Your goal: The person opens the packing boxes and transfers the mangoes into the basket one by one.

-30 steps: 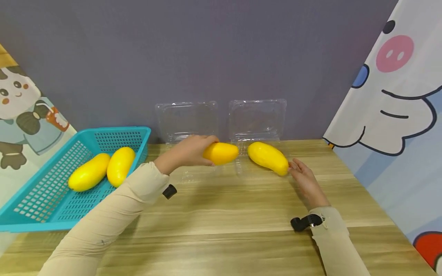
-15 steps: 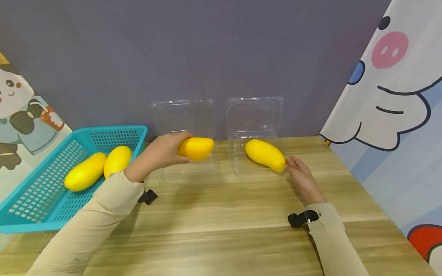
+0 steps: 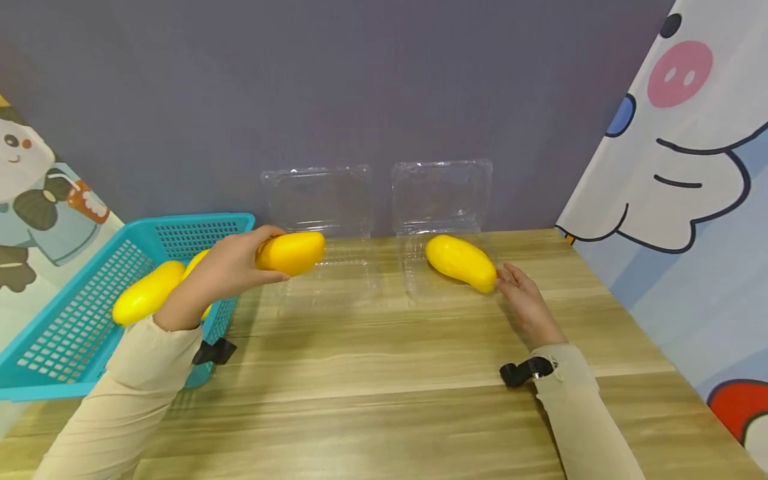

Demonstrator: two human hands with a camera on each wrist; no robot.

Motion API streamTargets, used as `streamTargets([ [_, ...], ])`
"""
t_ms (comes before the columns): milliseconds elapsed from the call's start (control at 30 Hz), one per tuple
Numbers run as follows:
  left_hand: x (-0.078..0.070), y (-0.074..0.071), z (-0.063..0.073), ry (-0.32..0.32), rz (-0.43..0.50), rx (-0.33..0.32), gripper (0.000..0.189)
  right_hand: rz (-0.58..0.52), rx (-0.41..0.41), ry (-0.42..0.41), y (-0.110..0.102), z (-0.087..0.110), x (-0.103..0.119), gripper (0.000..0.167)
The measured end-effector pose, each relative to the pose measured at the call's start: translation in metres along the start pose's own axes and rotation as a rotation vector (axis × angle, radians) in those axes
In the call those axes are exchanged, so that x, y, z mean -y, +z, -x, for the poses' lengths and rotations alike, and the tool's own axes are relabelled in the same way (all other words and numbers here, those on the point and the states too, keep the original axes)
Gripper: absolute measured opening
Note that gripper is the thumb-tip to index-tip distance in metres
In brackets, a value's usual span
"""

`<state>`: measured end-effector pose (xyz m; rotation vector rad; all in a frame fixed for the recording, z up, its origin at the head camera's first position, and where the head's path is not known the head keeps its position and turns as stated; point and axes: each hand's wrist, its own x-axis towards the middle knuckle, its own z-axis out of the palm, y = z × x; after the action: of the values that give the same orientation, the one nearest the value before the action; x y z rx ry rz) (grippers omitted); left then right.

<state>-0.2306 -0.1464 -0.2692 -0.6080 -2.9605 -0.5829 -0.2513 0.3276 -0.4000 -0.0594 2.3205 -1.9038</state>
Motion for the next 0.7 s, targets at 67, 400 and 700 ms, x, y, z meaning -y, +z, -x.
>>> streamTargets([
  [67,0.006,-0.003,0.004,-0.023,0.006,0.008,0.070,0.009,-0.001,-0.002,0.000,0.000,0.001,0.067],
  [400,0.033,-0.022,0.026,-0.077,0.002,-0.008,0.069,0.010,0.002,-0.002,0.000,0.000,0.001,0.066],
  [700,0.054,-0.039,0.041,-0.158,-0.024,-0.021,0.076,0.000,-0.005,0.002,-0.002,-0.003,0.000,0.066],
])
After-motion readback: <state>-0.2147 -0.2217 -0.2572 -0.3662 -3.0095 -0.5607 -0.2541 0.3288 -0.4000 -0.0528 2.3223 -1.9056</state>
